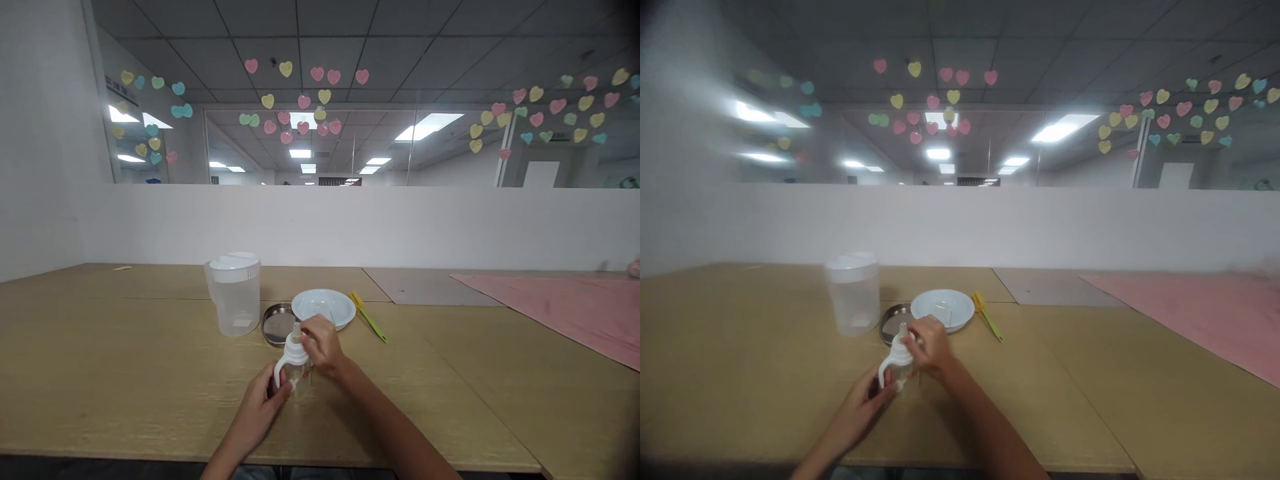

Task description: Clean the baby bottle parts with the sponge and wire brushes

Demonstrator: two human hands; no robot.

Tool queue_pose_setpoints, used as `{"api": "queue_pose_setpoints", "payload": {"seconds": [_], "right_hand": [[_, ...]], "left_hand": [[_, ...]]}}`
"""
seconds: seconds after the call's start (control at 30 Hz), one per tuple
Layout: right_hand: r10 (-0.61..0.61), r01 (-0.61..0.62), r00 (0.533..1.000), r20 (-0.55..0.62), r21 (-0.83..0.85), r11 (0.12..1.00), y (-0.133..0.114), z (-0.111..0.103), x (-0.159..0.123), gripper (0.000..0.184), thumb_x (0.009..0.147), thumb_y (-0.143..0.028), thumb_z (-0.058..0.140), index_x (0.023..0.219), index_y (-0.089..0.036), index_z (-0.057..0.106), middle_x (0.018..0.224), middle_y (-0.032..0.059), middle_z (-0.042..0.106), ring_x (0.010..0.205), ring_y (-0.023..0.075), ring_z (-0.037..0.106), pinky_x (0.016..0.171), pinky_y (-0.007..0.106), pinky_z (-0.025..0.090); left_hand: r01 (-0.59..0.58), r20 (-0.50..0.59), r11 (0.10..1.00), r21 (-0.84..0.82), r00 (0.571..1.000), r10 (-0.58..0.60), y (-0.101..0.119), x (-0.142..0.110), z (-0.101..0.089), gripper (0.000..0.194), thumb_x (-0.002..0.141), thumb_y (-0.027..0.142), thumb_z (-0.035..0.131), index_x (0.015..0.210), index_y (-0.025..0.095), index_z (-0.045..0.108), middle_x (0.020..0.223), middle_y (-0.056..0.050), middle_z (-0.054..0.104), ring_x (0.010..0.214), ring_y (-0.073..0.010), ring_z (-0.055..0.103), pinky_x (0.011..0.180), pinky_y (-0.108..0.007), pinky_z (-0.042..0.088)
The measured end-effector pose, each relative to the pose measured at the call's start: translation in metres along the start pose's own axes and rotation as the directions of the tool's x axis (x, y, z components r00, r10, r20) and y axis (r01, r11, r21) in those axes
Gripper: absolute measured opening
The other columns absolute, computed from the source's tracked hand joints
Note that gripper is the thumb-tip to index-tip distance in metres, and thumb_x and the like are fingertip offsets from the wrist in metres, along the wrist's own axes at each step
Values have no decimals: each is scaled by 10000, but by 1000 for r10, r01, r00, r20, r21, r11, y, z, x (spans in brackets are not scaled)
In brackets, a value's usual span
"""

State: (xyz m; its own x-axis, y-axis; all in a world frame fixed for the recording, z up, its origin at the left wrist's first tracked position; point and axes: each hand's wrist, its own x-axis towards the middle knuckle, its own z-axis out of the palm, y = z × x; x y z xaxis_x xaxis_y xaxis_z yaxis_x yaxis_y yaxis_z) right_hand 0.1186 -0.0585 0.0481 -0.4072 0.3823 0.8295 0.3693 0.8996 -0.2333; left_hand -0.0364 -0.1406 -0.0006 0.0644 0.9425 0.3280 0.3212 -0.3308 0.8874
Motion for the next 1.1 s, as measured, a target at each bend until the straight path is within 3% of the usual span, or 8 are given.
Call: {"api": "queue_pose_setpoints", "payload": {"seconds": [0.07, 0.17, 0.33, 0.53, 0.73, 0.87, 1.0, 1.1], "right_hand": [[-6, 4, 998, 57, 36, 999, -7, 4, -2, 358, 817, -497, 372, 822, -176, 532, 719, 26, 564, 658, 149, 490, 636, 257, 351], [62, -65, 996, 71, 36, 997, -10, 9, -4, 343, 753, -515, 466, 844, -185, 495, 706, 2, 533, 613, 133, 460, 588, 237, 343], [65, -69, 997, 52, 76, 995, -8, 10, -5, 324, 710, -489, 522, 821, -189, 473, 689, -14, 503, 594, 119, 438, 573, 224, 336], [37, -42, 999, 38, 137, 990, -12, 8, -3, 228, 763, -405, 479, 802, -183, 511, 695, 4, 524, 618, 126, 457, 591, 235, 353], [43, -47, 999, 33, 159, 986, -9, 9, -2, 294, 789, -464, 438, 757, -180, 506, 648, -4, 503, 581, 119, 443, 572, 236, 358], [-33, 29, 999, 36, 104, 994, -6, 9, -2, 334, 820, -482, 363, 726, -189, 492, 635, 14, 502, 591, 134, 455, 582, 250, 365], [-73, 69, 996, 42, 86, 994, -3, 8, -2, 345, 850, -450, 300, 719, -192, 487, 642, 27, 508, 602, 141, 469, 587, 254, 367], [-51, 45, 998, 41, 137, 990, -2, 7, -3, 322, 869, -392, 282, 731, -190, 491, 639, 18, 503, 597, 132, 464, 586, 246, 363]], "left_hand": [[4, -47, 999, -50, 999, -7, -3, 0, 1, 291, 747, 409, 564, 880, 162, 488, 725, 21, 508, 666, -128, 471, 644, -232, 390], [-6, -63, 990, -142, 998, -3, -5, 0, 2, 475, 735, 401, 592, 1116, 173, 424, 971, -49, 578, 842, -171, 549, 762, -269, 429], [-22, -82, 989, -144, 997, 10, -1, 3, 1, 692, 678, 350, 653, 1271, 165, 349, 1256, -116, 490, 1108, -233, 489, 915, -315, 393], [-23, 0, 1000, -9, 1000, 23, 5, 2, -2, 581, 737, 374, 592, 1253, 167, 423, 1180, -90, 573, 1084, -251, 508, 940, -356, 375], [-14, -15, 1000, -4, 1000, 14, 5, 2, -3, 580, 719, 422, 594, 1215, 144, 478, 1128, -81, 597, 1069, -253, 506, 937, -353, 376], [18, -4, 1000, -14, 1000, -18, 9, 0, -3, 564, 704, 451, 599, 1168, 140, 522, 1032, -64, 632, 957, -238, 546, 857, -322, 422], [29, 13, 999, -29, 1000, -29, 11, 0, -3, 537, 702, 455, 596, 1127, 130, 553, 913, -51, 651, 910, -237, 545, 810, -315, 437], [9, 30, 1000, -25, 1000, -9, 12, 0, -3, 502, 717, 455, 579, 1111, 144, 562, 975, -55, 635, 961, -240, 527, 872, -325, 405]]}}
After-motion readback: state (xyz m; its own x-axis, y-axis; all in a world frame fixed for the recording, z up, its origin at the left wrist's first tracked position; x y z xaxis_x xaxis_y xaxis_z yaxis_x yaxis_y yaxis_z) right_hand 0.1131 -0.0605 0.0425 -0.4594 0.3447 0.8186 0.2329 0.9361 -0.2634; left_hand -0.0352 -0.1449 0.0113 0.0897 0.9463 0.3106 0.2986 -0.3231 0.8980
